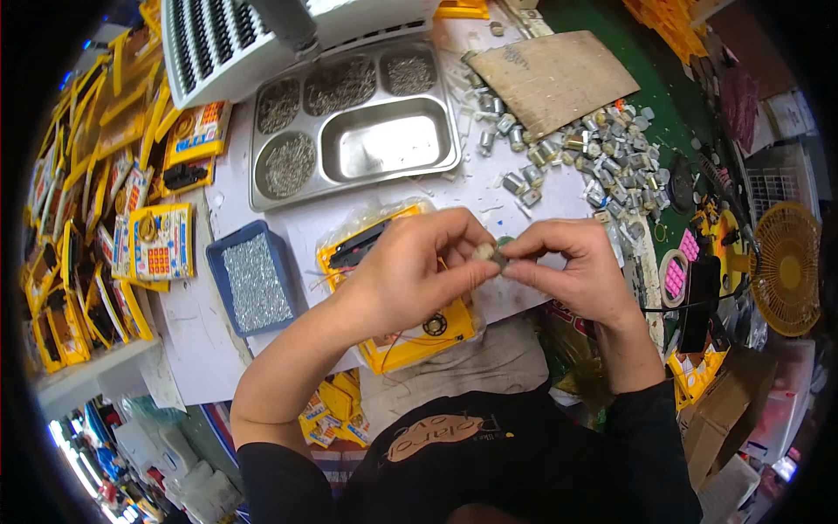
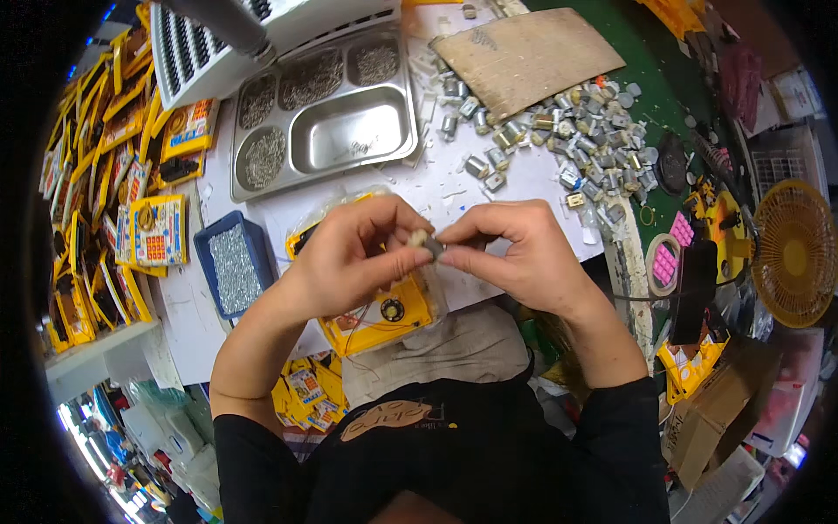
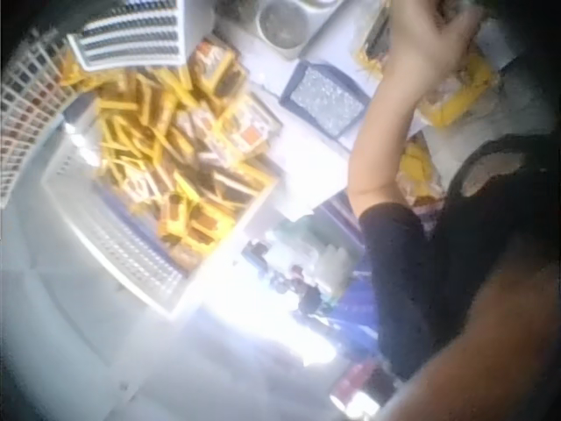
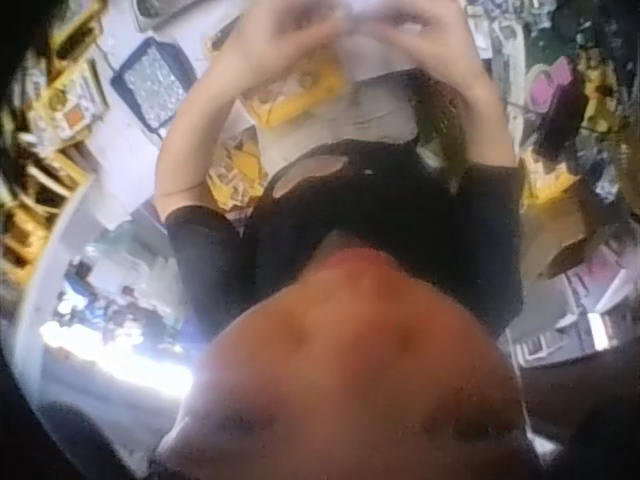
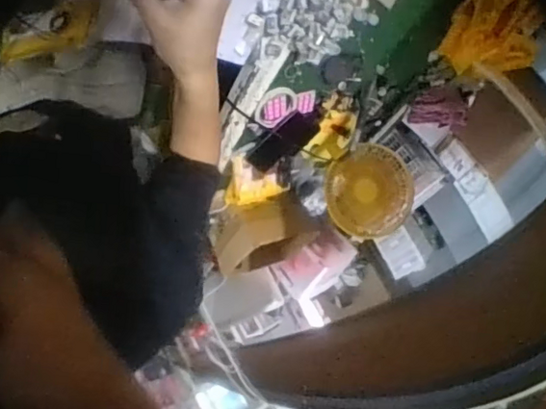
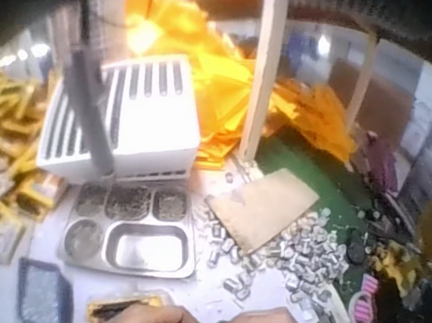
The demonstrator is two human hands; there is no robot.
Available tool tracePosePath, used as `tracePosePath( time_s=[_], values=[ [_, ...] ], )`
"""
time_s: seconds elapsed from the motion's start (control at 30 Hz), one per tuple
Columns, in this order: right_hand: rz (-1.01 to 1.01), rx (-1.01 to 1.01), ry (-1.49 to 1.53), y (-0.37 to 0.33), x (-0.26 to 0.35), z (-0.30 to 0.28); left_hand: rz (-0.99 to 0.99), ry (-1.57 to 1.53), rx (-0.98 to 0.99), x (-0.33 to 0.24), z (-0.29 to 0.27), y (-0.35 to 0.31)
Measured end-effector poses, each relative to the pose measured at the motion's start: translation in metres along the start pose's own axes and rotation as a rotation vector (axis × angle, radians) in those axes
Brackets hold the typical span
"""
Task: The person assembles the internal components of a toy electronics project by placing a motor and circuit board into a toy casing, securing them with screws using a power screwdriver, and then soldering wires to the circuit board with a soldering iron.
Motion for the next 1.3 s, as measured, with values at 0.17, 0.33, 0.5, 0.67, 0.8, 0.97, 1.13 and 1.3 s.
tracePosePath(
  time_s=[0.17,0.33,0.5,0.67,0.8,0.97,1.13,1.3],
  values=[
    [0.116,0.114,0.598,-0.024,-0.03,-0.014,0.084,-0.021,0.446,-0.023,0.007,0.035],
    [-0.029,-0.458,-0.011,-0.007,-0.057,-0.028,0.376,0.917,-0.423,-0.038,-0.095,0.18],
    [0.037,-0.5,0.075,-0.006,-0.066,-0.038,0.461,1.211,-0.595,-0.038,-0.097,0.257],
    [0.051,-0.445,0.437,-0.005,-0.07,-0.041,0.364,1.28,-0.56,-0.022,-0.106,0.29],
    [0.109,-0.297,0.626,-0.014,-0.072,-0.044,0.417,1.233,-0.561,-0.035,-0.094,0.281],
    [0.11,-0.433,-0.151,-0.017,-0.063,-0.036,0.783,0.627,-0.609,-0.034,-0.101,0.252],
    [0.255,-0.213,0.125,-0.03,-0.059,-0.031,0.442,0.423,-0.571,-0.076,-0.054,0.166],
    [0.235,-0.079,-0.046,-0.024,-0.053,-0.015,0.565,0.406,-0.454,-0.045,-0.031,0.011]
  ],
)
Point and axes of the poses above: each hand's wrist, its own y-axis towards the middle knuckle, its own z-axis out of the palm, x = y × z, the point moved 3 cm from there along y, towards the middle knuckle, and after that the axes turned 1 degree about x, right-handed, at the moved point
